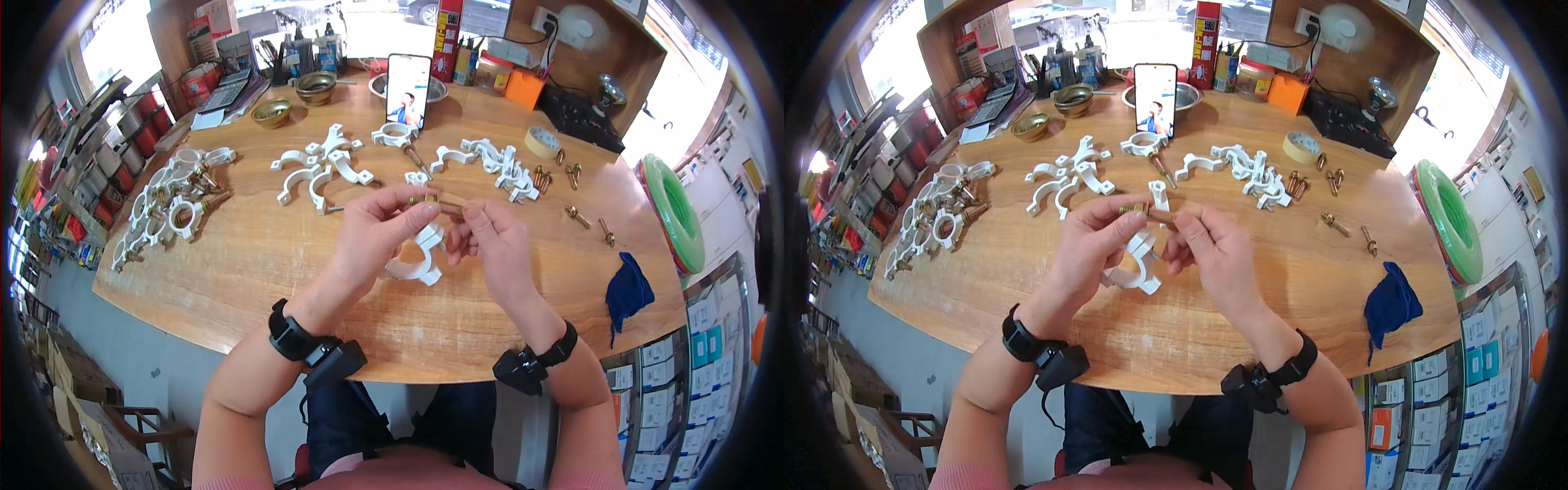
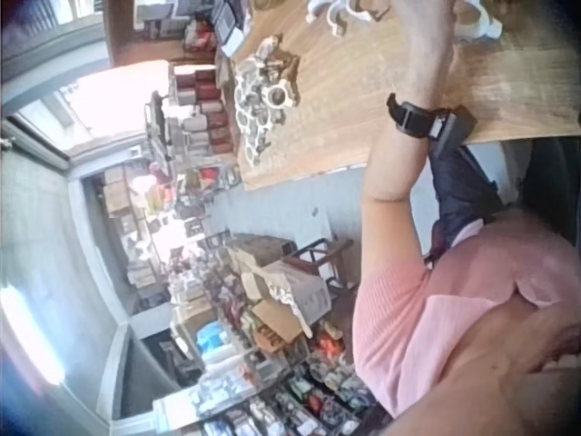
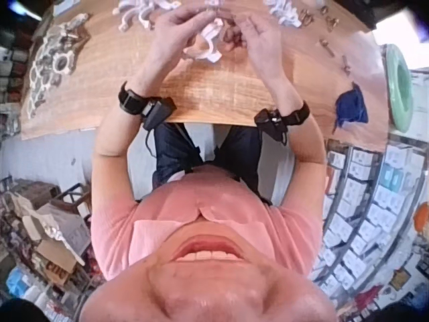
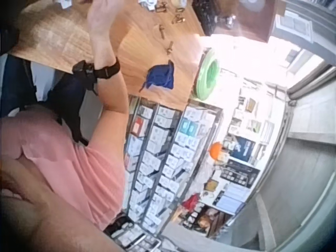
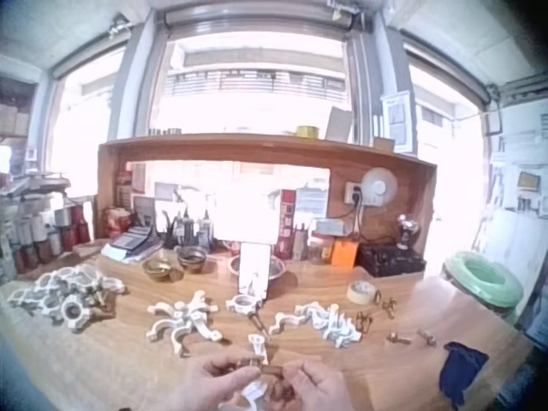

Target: The person assembles a white plastic pipe clamp by picking up a clamp half and inserting a metal bolt through the side hole. They then pick up a small metal nut and thread it onto the bolt by hand, rotating it to secure the clamp.

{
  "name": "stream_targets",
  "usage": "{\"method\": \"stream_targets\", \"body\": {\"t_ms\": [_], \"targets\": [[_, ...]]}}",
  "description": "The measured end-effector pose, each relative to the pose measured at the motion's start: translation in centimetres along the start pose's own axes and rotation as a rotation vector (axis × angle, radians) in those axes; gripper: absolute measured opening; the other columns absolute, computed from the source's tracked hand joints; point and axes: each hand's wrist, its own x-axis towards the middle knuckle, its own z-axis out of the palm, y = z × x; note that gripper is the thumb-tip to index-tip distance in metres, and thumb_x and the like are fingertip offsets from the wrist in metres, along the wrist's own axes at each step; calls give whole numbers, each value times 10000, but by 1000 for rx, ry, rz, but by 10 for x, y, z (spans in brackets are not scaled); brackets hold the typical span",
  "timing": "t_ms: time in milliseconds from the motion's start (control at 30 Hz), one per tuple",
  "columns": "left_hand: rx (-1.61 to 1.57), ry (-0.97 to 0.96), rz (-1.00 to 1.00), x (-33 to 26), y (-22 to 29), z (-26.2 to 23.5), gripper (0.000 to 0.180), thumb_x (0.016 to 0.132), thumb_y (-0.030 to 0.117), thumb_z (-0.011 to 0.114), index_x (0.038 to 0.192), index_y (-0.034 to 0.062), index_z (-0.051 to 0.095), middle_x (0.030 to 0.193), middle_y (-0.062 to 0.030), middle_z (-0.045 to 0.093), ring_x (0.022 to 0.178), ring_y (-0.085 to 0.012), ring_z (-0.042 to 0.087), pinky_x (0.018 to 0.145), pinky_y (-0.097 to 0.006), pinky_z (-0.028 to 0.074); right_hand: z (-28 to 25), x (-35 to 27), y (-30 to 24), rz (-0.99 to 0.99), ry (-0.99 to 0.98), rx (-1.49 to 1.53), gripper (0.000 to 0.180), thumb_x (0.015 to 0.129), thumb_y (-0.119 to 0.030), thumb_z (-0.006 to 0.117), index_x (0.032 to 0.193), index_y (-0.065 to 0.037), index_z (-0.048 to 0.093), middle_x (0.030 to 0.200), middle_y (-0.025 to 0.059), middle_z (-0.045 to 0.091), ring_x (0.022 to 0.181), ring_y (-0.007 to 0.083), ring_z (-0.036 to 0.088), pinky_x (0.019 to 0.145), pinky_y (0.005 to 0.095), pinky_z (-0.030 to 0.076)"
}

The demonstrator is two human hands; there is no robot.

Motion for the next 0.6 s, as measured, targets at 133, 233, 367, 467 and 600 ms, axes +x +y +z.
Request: {"method": "stream_targets", "body": {"t_ms": [133,233,367,467,600], "targets": [[28,0,10,-2,0,-1,310,763,165,632,1016,1,562,788,-4,592,616,-26,473,498,-168,350,1,-2,-2,29,5,-63,317,885,-268,438,832,29,537,609,63,526,529,108,515,471,221,437],[-36,-53,-113,-2,-1,-1,398,735,163,661,1064,-16,525,844,-23,595,712,-45,513,589,-186,411,-1,-1,-2,62,57,54,340,883,-286,438,866,36,545,617,64,530,512,105,505,462,215,422],[-2,-144,-163,1,-3,-4,375,723,148,668,1047,2,551,817,-15,589,626,-21,477,470,-155,312,-5,2,-1,-1,109,106,354,882,-300,437,914,36,544,623,68,533,503,110,498,458,210,410],[-222,-83,-148,6,-3,-12,226,789,162,595,955,8,588,695,6,564,493,-9,401,430,-148,274,-5,3,1,39,80,134,360,883,-306,432,955,34,524,652,78,544,529,124,519,484,225,432],[-280,-63,-152,12,-7,-13,212,815,208,565,912,20,558,744,-18,568,592,-52,492,489,-170,377,0,1,5,107,58,290,342,887,-295,423,965,29,499,707,91,559,598,143,548,559,256,470]]}}
